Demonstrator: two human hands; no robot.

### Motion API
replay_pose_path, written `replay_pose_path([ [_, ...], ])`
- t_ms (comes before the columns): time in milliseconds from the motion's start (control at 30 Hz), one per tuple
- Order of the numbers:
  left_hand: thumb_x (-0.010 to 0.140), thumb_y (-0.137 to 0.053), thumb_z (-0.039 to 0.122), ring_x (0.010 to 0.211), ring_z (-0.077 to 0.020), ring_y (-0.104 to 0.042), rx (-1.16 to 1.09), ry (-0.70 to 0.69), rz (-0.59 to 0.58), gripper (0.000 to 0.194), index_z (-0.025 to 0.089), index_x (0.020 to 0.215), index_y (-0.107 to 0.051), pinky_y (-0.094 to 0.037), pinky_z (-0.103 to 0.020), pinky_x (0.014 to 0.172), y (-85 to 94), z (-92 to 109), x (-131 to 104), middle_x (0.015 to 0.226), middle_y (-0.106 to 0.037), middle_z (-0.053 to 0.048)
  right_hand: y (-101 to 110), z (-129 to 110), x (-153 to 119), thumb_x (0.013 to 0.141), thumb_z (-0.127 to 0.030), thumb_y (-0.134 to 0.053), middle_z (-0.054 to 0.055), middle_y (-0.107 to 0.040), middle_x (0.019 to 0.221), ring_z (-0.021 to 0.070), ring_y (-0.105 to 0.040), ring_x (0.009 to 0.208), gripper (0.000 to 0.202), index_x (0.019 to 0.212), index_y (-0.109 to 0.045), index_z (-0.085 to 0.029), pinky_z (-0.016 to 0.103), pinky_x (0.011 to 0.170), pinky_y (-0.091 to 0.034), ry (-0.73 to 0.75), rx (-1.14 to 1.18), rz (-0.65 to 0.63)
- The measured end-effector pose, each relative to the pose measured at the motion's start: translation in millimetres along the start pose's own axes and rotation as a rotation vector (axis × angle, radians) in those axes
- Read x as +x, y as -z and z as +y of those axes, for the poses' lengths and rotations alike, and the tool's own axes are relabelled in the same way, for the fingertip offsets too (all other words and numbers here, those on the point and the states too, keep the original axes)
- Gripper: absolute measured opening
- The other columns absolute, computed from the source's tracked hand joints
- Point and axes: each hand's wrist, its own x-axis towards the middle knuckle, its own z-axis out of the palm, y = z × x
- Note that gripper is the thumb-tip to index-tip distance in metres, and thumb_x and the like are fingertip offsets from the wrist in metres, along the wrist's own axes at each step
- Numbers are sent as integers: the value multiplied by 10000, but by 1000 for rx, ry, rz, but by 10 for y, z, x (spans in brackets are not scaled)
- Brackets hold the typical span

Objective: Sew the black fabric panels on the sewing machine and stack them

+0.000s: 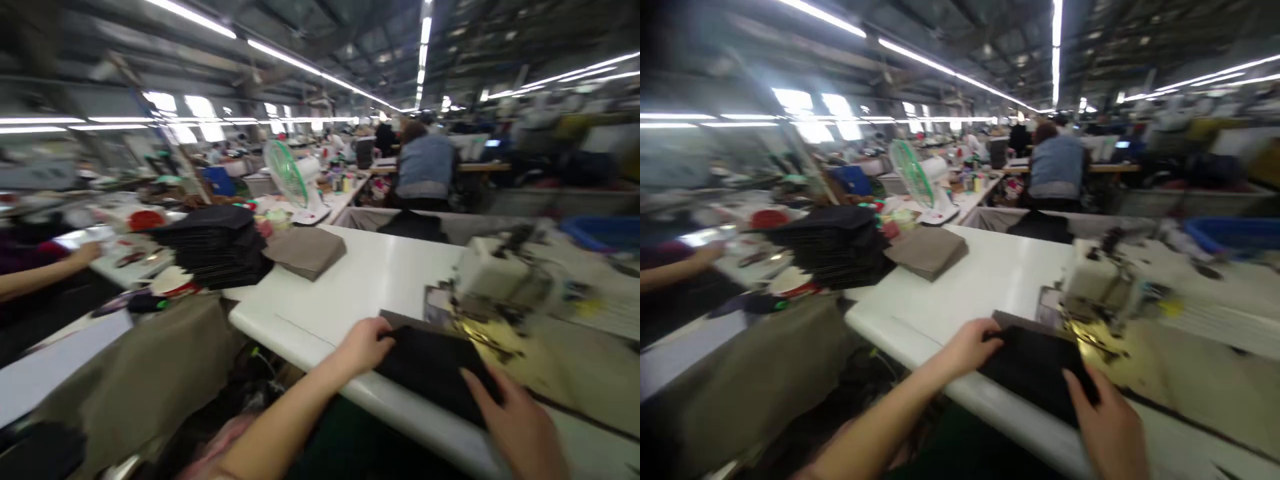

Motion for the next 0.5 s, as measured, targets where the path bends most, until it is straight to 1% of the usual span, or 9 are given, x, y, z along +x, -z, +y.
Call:
replay_pose_path([
  [33, 817, -598, 161, 839, -195, -632, -3, -23, -13, 117, 179, 855, -707, -465, -282, 779, 9, -6, 16, 863, -707, -28, 34, -11, -25, 909, -508, -602, 119, -711, 1138, 305, -675, 1034, 389, 1162, -675, -222, 432, 846, -573, -61, 2, 3],
  [100, 859, -515, 185, 866, -222, -608, -5, -57, -34, 152, 177, 843, -666, -447, -331, 821, 5, -40, 63, 867, -681, -50, 48, -62, 1, 873, -519, -589, 132, -728, 1135, 311, -688, 1048, 466, 1206, -656, -200, 441, 888, -558, -136, 105, -8],
  [167, 874, -499, 252, 795, -220, -592, 30, -72, -13, 163, 195, 796, -631, -439, -331, 775, -5, -71, 94, 793, -650, -31, 50, -121, 59, 853, -514, -587, 137, -725, 1147, 295, -690, 1068, 558, 1306, -579, -189, 438, 917, -546, -187, 210, 7],
  [200, 873, -499, 277, 772, -216, -591, 43, -77, -13, 168, 201, 790, -624, -435, -325, 755, -3, -77, 98, 776, -644, -23, 62, -150, 80, 841, -504, -599, 128, -735, 1094, 285, -702, 1033, 575, 1320, -554, -191, 432, 900, -551, -214, 244, 11],
  [267, 874, -493, 320, 728, -207, -588, 58, -86, -20, 188, 209, 787, -618, -428, -311, 711, 19, -63, 98, 744, -636, -9, 114, -200, 98, 839, -459, -594, 104, -738, 1023, 262, -711, 959, 495, 1262, -556, -205, 416, 868, -555, -230, 288, -3],
  [333, 878, -482, 353, 696, -200, -583, 65, -91, -22, 210, 213, 785, -608, -420, -301, 675, 61, -19, 116, 716, -627, 0, 187, -236, 115, 843, -410, -572, 78, -732, 962, 241, -703, 887, 330, 1115, -602, -225, 395, 828, -552, -199, 286, -32],
  [400, 881, -475, 378, 679, -199, -578, 96, -87, 22, 221, 218, 782, -590, -414, -295, 654, 99, 33, 169, 691, -612, 6, 242, -259, 164, 850, -374, -554, 53, -722, 903, 215, -681, 806, 206, 978, -635, -233, 362, 775, -542, -138, 270, -69],
  [433, 883, -470, 380, 679, -200, -580, 121, -79, 61, 218, 219, 786, -581, -414, -295, 652, 108, 54, 207, 689, -609, 5, 253, -268, 202, 855, -360, -551, 42, -718, 880, 203, -668, 771, 182, 943, -648, -234, 345, 751, -535, -108, 268, -85],
  [500, 880, -462, 356, 696, -209, -590, 195, -56, 115, 191, 220, 795, -565, -418, -300, 661, 95, 70, 286, 707, -617, -7, 233, -282, 283, 863, -335, -557, 30, -720, 866, 187, -652, 740, 171, 934, -674, -231, 325, 735, -526, -69, 282, -97],
])
